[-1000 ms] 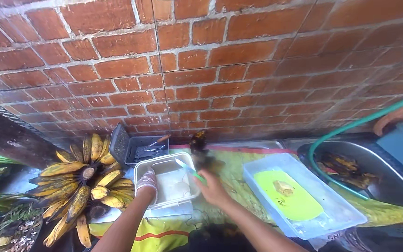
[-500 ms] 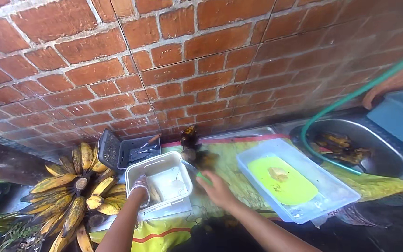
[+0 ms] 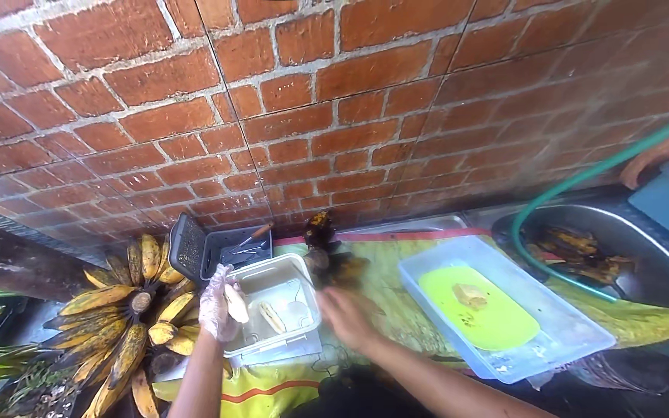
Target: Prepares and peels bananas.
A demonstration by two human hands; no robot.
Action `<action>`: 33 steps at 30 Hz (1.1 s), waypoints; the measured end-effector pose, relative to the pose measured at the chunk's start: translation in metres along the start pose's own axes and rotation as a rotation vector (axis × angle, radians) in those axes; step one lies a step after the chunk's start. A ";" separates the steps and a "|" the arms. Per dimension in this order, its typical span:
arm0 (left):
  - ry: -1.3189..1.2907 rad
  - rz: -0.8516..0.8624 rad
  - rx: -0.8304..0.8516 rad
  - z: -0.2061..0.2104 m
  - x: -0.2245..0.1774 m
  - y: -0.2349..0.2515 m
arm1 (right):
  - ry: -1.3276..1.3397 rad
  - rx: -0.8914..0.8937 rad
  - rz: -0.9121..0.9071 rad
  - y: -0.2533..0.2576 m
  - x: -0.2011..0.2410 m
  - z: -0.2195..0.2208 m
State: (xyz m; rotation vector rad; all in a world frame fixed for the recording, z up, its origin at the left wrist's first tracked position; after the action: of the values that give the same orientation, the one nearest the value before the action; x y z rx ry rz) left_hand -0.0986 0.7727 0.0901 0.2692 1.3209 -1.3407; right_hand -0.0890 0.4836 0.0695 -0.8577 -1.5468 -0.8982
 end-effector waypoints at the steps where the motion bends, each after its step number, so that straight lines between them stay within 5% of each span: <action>1: -0.148 0.015 0.063 0.011 0.001 -0.007 | 0.090 0.031 -0.006 0.002 0.005 0.015; 6: -0.562 0.013 0.263 0.062 0.005 -0.026 | 0.346 0.189 -0.005 0.016 0.034 0.073; 12: -0.316 0.030 -0.011 0.073 0.000 -0.035 | 0.211 0.141 -0.194 0.029 0.062 0.081; 20: -0.564 -0.111 0.044 0.069 -0.001 -0.043 | 0.290 0.275 -0.328 0.005 0.052 0.078; 33: -0.629 0.006 -0.039 0.079 -0.008 -0.054 | 0.255 0.298 -0.342 0.003 0.046 0.080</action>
State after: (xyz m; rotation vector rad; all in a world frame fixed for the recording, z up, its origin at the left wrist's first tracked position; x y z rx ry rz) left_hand -0.0977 0.6982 0.1511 -0.1704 0.8106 -1.2512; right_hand -0.1276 0.5591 0.1062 -0.2569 -1.5734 -0.9467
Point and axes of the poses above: each hand's wrist, its own y-axis towards the middle knuckle, its own z-axis out of the palm, x = y × z, the point moved 1 cm from there along y, towards the middle knuckle, and after that the axes turned 14 degrees about -z, right-handed, at the moved point
